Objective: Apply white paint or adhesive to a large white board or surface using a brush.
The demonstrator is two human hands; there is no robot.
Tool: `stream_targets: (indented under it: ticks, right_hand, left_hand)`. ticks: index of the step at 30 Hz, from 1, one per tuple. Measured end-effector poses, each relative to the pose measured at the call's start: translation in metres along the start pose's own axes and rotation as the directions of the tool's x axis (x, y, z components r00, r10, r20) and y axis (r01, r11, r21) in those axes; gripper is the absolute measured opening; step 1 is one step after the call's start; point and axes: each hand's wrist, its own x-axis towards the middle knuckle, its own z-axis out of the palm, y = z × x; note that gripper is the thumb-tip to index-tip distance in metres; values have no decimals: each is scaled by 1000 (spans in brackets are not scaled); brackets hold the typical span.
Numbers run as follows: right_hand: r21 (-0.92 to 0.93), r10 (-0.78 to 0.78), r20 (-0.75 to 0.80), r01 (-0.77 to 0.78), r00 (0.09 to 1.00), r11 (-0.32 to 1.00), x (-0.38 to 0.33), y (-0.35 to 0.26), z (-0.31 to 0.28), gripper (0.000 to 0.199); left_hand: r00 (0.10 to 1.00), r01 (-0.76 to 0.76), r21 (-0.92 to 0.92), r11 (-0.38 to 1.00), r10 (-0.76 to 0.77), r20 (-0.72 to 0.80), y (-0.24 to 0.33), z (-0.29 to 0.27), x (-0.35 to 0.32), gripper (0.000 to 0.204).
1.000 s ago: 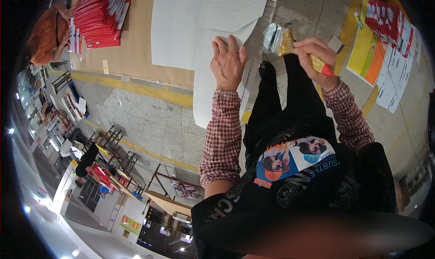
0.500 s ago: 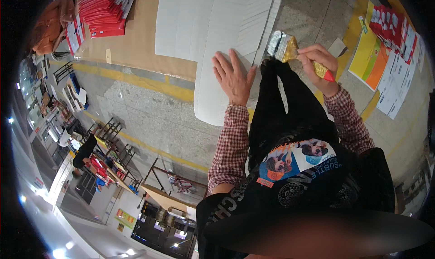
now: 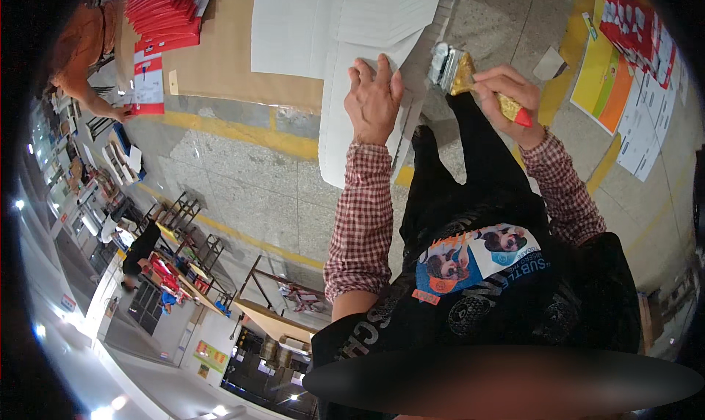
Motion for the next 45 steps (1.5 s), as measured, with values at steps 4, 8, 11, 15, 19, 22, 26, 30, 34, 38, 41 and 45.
stream_targets:
  ticks: [4, 8, 11, 15, 19, 22, 26, 30, 34, 38, 41, 45]
  right_hand:
    - [-55, 0, -112, -6, 994, 998, 11, -3, 1, 2]
    - [30, 5, -41, -3, 999, 1000, -8, -3, 23, 2]
    - [12, 62, 3, -62, 998, 998, -19, -17, 15, 3]
    - [1, 42, -109, -42, 993, 999, -23, -18, 3, 3]
    - [-32, 11, -122, -15, 992, 999, -7, -13, 6, 4]
    - [-36, -17, -155, 12, 988, 999, -4, -1, 13, 4]
    - [16, 6, -74, -5, 997, 1000, -28, -6, 34, 3]
    - [61, 15, -73, -11, 997, 998, -44, -26, 35, 4]
    - [11, -5, -136, 7, 991, 1000, -37, -26, 32, 5]
    - [55, 19, -106, -13, 994, 998, -53, -17, 49, 6]
    - [140, 13, -63, -4, 998, 990, -62, -27, 54, 6]
    - [49, 35, -131, -28, 991, 998, -68, -40, 37, 5]
  left_hand:
    - [999, 6, -11, 1000, -6, 47, 0, 8, 1, 44]
    - [989, 84, -50, 995, -77, 129, 2, 12, -4, 54]
    - [1000, 27, -14, 1000, -27, -15, 1, 20, -24, 70]
    - [992, 78, 103, 992, -87, 89, -4, 21, -59, 84]
    - [998, -6, -15, 1000, 7, 58, -13, 16, -58, 73]
    - [994, -79, -40, 996, 82, 78, -20, 11, -52, 62]
    - [989, -127, -79, 989, 132, 64, -26, 9, -46, 47]
    - [990, -137, -44, 990, 138, 24, -28, 9, -47, 39]
    - [989, -130, -77, 989, 135, 59, -28, 8, -43, 40]
    - [990, -97, -89, 991, 105, 99, -24, 12, -44, 44]
    - [996, -86, -24, 996, 87, 29, -26, 21, -56, 58]
    - [999, -11, 60, 998, 9, 33, -25, 29, -100, 89]
